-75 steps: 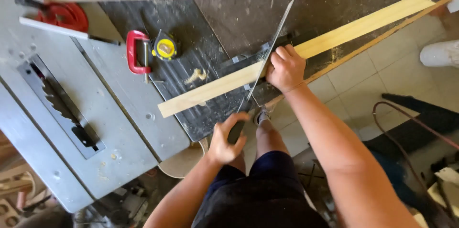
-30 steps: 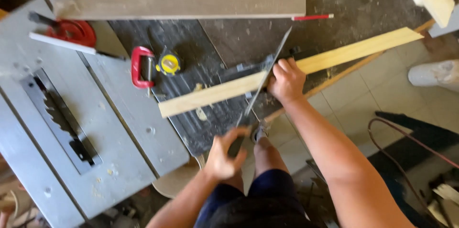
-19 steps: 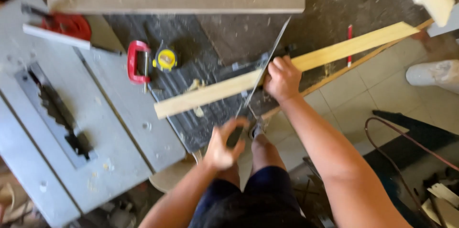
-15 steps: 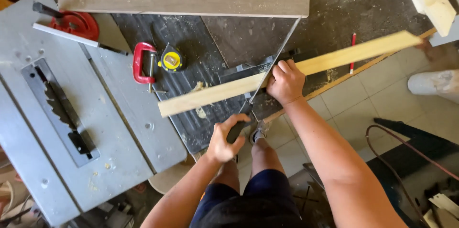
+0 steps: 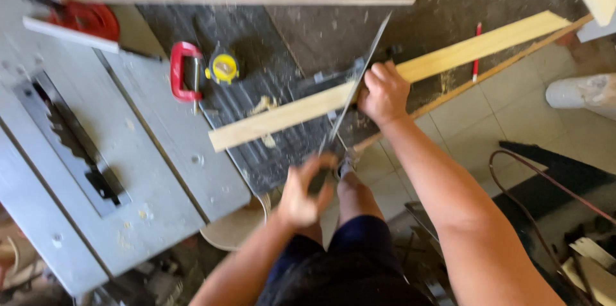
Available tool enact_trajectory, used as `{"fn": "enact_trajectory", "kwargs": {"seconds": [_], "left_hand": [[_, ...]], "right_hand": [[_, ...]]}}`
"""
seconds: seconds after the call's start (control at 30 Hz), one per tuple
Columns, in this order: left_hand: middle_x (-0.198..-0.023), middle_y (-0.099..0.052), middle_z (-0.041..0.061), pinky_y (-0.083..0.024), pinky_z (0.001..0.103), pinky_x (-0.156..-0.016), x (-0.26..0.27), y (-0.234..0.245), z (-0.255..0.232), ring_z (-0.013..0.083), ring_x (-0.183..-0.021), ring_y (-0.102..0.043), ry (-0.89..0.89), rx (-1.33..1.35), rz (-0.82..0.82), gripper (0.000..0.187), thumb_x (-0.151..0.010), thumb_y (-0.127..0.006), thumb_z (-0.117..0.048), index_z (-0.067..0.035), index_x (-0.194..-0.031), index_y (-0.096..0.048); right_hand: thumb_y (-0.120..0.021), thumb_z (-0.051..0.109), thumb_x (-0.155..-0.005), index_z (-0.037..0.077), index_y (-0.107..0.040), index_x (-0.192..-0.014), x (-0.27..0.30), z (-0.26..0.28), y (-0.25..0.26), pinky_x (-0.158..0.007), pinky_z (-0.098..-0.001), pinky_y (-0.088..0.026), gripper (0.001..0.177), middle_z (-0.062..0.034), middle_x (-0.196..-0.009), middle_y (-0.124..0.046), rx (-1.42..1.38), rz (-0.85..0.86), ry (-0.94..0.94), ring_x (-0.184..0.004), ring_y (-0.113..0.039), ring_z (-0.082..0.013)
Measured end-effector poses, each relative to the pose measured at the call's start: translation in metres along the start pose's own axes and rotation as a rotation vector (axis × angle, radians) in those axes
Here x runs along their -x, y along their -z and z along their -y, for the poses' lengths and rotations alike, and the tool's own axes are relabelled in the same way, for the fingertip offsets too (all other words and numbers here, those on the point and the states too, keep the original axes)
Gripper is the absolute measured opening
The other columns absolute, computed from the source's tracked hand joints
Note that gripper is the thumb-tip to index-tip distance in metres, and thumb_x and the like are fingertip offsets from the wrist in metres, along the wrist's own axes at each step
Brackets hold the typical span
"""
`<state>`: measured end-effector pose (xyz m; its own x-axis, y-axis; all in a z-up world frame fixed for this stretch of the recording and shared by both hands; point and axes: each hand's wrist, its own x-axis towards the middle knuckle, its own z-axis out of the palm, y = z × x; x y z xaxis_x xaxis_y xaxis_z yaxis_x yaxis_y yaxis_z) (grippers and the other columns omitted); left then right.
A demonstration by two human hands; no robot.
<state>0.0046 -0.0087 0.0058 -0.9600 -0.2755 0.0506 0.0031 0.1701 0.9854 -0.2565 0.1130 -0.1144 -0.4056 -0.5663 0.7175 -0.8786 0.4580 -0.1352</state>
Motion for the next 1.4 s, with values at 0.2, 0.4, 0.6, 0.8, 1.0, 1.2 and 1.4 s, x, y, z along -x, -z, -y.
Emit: {"fn": "enact_trajectory", "kwargs": {"seconds": [0.2,0.4,0.6,0.8,1.0,1.2,1.4], "left_hand": [[-0.071,-0.073,0.014,-0.051,0.038,-0.048,0.009,-0.016,0.031,0.0354,-0.050,-0.068,0.082,0.016,-0.038,0.045,-0.070,-0.066,-0.006,-0.014,-0.113,-0.076],[-0.049,-0.058,0.011,-0.040,0.030,-0.037,-0.034,-0.020,0.039,0.0226,-0.039,-0.058,0.004,0.064,-0.075,0.047,-0.068,-0.063,-0.004,-0.011,-0.113,-0.074],[-0.069,-0.062,0.003,-0.042,0.028,-0.040,0.046,-0.007,0.013,0.0132,-0.047,-0.055,0.158,-0.013,0.083,0.046,-0.076,-0.056,-0.005,-0.005,-0.121,-0.063],[-0.086,-0.079,0.018,-0.053,0.040,-0.049,-0.001,-0.015,0.042,0.0350,-0.059,-0.074,0.093,0.005,-0.068,0.050,-0.067,-0.065,-0.008,-0.013,-0.115,-0.077],[-0.066,-0.069,0.022,-0.045,0.040,-0.044,-0.005,-0.003,0.005,0.0367,-0.045,-0.059,0.061,-0.002,-0.056,0.044,-0.070,-0.065,-0.006,-0.009,-0.113,-0.075],[-0.061,-0.064,0.016,-0.043,0.035,-0.044,0.020,0.002,0.005,0.0248,-0.047,-0.058,0.120,0.007,-0.059,0.046,-0.067,-0.064,-0.011,-0.010,-0.111,-0.077],[-0.054,-0.061,0.012,-0.040,0.034,-0.038,-0.006,-0.009,0.033,0.0250,-0.038,-0.055,0.013,0.023,-0.051,0.047,-0.066,-0.065,-0.007,-0.010,-0.112,-0.075]], "right_hand": [[-0.061,0.008,-0.067,0.018,-0.045,-0.065,0.013,-0.003,-0.010,-0.062,-0.0300,-0.049,0.020,-0.0015,-0.073,-0.045,0.007,-0.006,0.028,-0.070,-0.057,-0.0252],[-0.057,0.002,-0.070,0.017,-0.045,-0.064,-0.005,0.001,0.002,-0.060,-0.0282,-0.048,0.020,-0.0011,-0.072,-0.046,0.069,-0.061,0.000,-0.069,-0.055,-0.0236],[-0.064,-0.005,-0.072,0.011,-0.046,-0.064,0.000,0.018,0.013,-0.042,-0.0308,-0.026,0.026,-0.0004,-0.067,-0.044,-0.005,0.062,-0.046,-0.061,-0.042,-0.0183],[-0.058,0.006,-0.068,0.018,-0.047,-0.064,0.010,0.008,0.003,-0.061,-0.0267,-0.049,0.017,-0.0015,-0.072,-0.045,0.066,-0.011,0.020,-0.070,-0.056,-0.0234],[-0.061,0.007,-0.066,0.015,-0.047,-0.066,-0.008,0.015,0.003,-0.061,-0.0349,-0.050,0.015,-0.0043,-0.074,-0.047,-0.042,-0.003,0.020,-0.072,-0.058,-0.0286],[-0.061,0.008,-0.065,0.016,-0.047,-0.067,0.006,-0.002,-0.014,-0.061,-0.0335,-0.050,0.017,-0.0036,-0.075,-0.045,-0.026,0.000,0.040,-0.072,-0.057,-0.0281],[-0.059,0.009,-0.066,0.017,-0.044,-0.066,0.006,0.005,-0.004,-0.060,-0.0315,-0.048,0.017,-0.0029,-0.073,-0.044,0.006,0.000,0.032,-0.071,-0.056,-0.0266]]}}
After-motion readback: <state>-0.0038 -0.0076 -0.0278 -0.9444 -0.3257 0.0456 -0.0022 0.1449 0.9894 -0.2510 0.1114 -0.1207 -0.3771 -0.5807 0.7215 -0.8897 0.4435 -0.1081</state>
